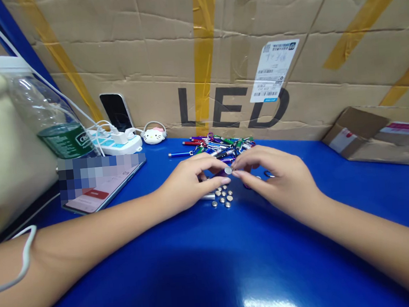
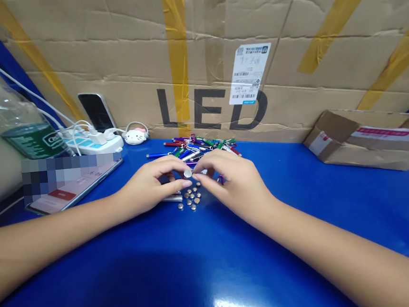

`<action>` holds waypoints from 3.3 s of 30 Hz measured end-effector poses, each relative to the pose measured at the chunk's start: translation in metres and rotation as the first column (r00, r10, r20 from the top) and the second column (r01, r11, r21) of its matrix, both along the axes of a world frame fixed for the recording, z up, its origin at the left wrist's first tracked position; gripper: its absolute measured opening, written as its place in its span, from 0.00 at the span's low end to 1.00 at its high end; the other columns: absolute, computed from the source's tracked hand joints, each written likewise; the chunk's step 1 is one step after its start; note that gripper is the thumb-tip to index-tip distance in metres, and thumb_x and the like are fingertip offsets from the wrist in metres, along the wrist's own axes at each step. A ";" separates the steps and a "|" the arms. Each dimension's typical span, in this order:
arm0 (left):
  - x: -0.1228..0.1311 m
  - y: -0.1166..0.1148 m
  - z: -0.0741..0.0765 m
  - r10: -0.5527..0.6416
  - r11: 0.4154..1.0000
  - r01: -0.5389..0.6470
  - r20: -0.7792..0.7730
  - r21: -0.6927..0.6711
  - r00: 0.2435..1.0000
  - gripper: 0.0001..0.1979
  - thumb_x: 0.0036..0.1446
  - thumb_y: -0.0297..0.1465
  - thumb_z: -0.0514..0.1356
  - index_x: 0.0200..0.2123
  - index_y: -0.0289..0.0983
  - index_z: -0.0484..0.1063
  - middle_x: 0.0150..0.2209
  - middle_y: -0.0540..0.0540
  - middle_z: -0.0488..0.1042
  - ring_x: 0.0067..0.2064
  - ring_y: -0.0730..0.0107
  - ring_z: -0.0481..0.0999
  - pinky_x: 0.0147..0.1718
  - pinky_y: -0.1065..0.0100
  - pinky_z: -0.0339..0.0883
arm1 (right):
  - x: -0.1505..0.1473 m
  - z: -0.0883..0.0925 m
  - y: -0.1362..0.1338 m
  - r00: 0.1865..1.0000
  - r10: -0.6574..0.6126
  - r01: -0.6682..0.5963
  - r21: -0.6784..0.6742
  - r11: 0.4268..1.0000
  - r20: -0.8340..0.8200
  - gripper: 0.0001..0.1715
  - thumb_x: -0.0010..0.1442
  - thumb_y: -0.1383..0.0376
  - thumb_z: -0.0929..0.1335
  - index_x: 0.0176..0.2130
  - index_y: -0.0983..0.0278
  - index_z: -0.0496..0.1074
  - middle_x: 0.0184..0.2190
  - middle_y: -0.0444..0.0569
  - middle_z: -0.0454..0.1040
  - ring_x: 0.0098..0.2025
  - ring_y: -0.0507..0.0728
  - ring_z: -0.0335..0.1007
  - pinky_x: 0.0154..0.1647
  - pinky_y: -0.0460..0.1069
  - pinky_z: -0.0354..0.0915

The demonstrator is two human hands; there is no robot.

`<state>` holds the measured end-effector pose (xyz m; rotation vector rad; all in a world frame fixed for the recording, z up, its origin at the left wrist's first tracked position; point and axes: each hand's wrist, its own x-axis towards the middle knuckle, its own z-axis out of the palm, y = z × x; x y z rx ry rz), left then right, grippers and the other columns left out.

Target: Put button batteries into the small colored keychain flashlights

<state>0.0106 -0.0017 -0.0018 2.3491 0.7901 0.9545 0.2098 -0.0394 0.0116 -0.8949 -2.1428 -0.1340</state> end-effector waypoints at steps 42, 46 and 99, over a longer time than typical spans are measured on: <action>-0.002 -0.003 -0.001 0.016 0.965 0.007 -0.084 0.264 0.996 0.07 0.56 0.26 0.58 0.39 0.35 0.75 0.36 0.47 0.76 0.40 0.70 0.74 0.41 0.71 0.67 | 0.004 -0.006 0.000 0.924 -0.096 -0.022 0.303 0.953 0.369 0.09 0.63 0.65 0.64 0.38 0.63 0.73 0.26 0.48 0.71 0.29 0.53 0.63 0.31 0.50 0.55; -0.002 -0.004 0.001 0.048 0.961 -0.014 -0.118 0.277 0.992 0.07 0.57 0.26 0.57 0.38 0.36 0.74 0.37 0.47 0.77 0.41 0.69 0.74 0.40 0.70 0.67 | 0.002 -0.006 -0.001 0.916 -0.127 0.008 0.299 0.954 0.380 0.10 0.64 0.64 0.62 0.38 0.62 0.73 0.25 0.47 0.70 0.27 0.53 0.62 0.30 0.50 0.53; -0.006 0.014 -0.003 0.251 0.915 -0.115 -0.322 0.387 0.913 0.11 0.62 0.30 0.53 0.45 0.37 0.70 0.45 0.45 0.75 0.47 0.61 0.72 0.47 0.60 0.64 | 0.007 -0.030 0.020 0.864 0.026 0.062 -0.157 0.986 0.503 0.17 0.65 0.67 0.59 0.49 0.61 0.72 0.46 0.51 0.72 0.47 0.59 0.65 0.46 0.56 0.62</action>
